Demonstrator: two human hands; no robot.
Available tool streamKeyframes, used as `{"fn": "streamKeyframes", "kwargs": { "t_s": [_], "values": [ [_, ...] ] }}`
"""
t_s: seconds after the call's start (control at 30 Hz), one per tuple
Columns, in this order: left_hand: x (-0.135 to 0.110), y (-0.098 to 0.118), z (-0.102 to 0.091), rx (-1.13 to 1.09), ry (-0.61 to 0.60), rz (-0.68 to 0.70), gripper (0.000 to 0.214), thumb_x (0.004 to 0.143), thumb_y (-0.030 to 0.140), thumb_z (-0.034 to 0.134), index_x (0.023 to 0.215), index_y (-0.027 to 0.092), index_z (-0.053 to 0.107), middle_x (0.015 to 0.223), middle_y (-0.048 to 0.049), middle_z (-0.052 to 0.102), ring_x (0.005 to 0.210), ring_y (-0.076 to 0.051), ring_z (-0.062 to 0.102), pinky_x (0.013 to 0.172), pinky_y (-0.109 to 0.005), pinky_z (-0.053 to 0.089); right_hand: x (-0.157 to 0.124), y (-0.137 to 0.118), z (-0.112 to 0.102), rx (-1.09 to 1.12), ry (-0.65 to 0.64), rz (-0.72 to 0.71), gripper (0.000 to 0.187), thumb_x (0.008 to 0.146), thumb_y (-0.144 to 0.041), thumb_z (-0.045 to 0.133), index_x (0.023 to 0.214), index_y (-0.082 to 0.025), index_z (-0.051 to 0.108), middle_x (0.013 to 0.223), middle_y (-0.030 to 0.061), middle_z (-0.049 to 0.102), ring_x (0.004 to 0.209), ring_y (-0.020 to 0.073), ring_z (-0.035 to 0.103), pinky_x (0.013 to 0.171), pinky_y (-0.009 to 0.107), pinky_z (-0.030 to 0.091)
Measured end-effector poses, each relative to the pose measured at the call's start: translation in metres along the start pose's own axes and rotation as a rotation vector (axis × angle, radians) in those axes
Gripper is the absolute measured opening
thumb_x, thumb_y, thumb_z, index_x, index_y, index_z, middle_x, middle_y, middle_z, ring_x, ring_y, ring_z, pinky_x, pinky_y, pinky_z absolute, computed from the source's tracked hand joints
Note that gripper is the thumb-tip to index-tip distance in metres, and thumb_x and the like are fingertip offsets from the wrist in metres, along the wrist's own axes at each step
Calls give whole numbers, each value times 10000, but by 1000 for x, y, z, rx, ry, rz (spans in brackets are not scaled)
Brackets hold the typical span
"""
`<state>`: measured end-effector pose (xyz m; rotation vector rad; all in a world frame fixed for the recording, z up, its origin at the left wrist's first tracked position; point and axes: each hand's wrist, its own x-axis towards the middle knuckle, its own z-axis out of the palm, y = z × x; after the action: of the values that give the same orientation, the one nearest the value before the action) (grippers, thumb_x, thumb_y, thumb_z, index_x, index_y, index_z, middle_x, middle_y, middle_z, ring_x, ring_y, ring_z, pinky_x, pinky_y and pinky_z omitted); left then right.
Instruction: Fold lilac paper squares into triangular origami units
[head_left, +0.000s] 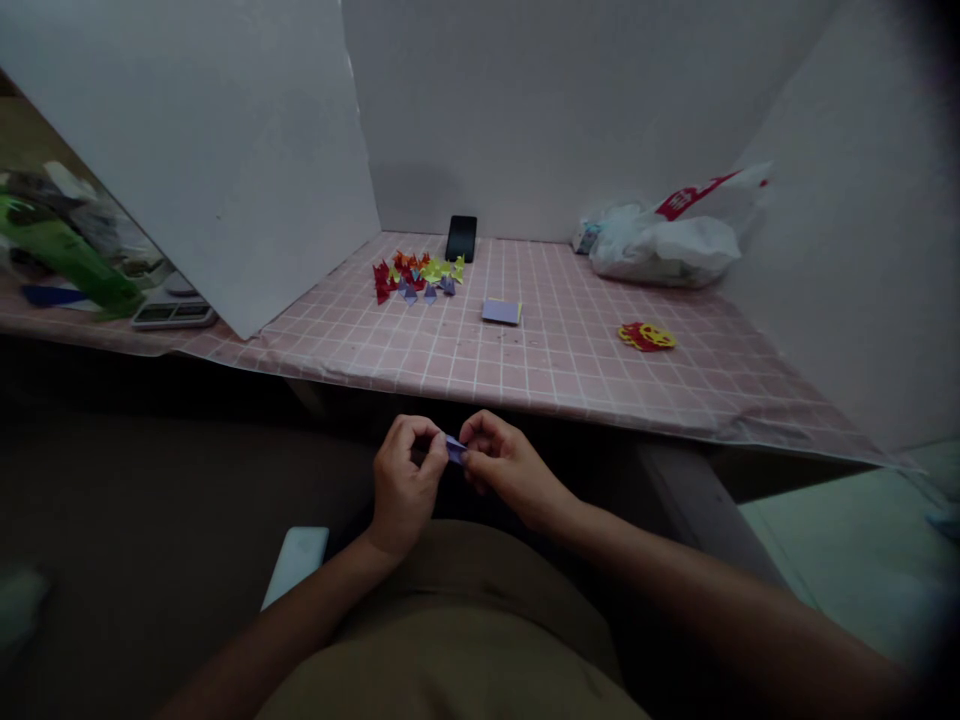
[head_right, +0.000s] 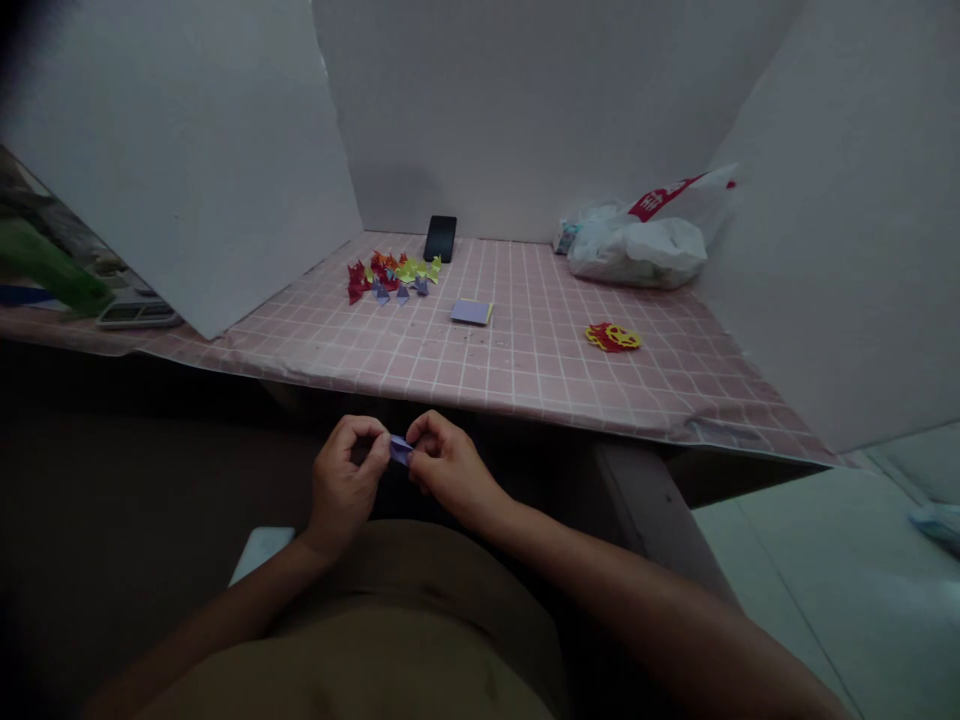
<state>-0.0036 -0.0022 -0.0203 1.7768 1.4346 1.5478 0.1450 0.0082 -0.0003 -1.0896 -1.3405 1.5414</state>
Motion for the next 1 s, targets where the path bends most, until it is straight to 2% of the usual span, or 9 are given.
{"fn": "streamKeyframes", "kwargs": {
  "t_s": [0.1,0.27,0.37,0.5,0.6,0.73,1.0],
  "values": [
    [2,-2,0,-60,16,-58,46,865,169,581,853,192,620,865,-20,631,793,-163,615,704,-266,490,0,0,-1,-57,21,-80,94,740,-184,563,832,-199,557,589,-60,537,496,96,466,480,226,356],
    [2,-3,1,-142,-10,-182,49,849,184,598,866,189,644,874,-29,682,718,-153,636,651,-263,507,1,-1,-7,-173,111,-143,65,750,-159,541,796,-190,577,617,-45,519,535,107,457,504,239,343],
    [2,-3,3,-172,1,-203,31,841,190,606,851,184,635,876,-29,683,683,-141,631,638,-260,515,2,-1,-8,-135,87,-156,58,800,-215,568,855,-195,565,639,-44,521,555,120,468,517,249,361],
    [3,-2,3,-177,18,-189,32,849,194,603,857,182,632,871,-30,686,736,-150,650,669,-264,525,0,0,-5,-223,52,-270,116,839,-282,630,917,-203,599,702,-29,550,648,143,507,608,273,401],
    [2,-2,3,-188,19,-182,30,854,187,597,856,181,626,887,-35,691,773,-158,663,688,-273,530,-2,1,-3,-339,69,-324,53,834,-245,646,845,-203,616,772,2,611,728,163,553,690,295,427],
    [-1,-2,3,-204,13,-172,23,863,180,592,848,182,609,925,-44,694,786,-158,664,697,-280,535,-4,0,-3,-438,130,-343,92,845,-206,608,754,-206,598,769,19,625,732,178,573,682,301,428],
    [-4,0,4,-164,37,-78,49,866,162,586,826,191,585,920,-36,688,817,-161,658,701,-273,534,-3,2,-3,-461,185,-389,124,819,-129,580,729,-207,548,770,13,573,735,170,541,677,294,407]
  ]
}}
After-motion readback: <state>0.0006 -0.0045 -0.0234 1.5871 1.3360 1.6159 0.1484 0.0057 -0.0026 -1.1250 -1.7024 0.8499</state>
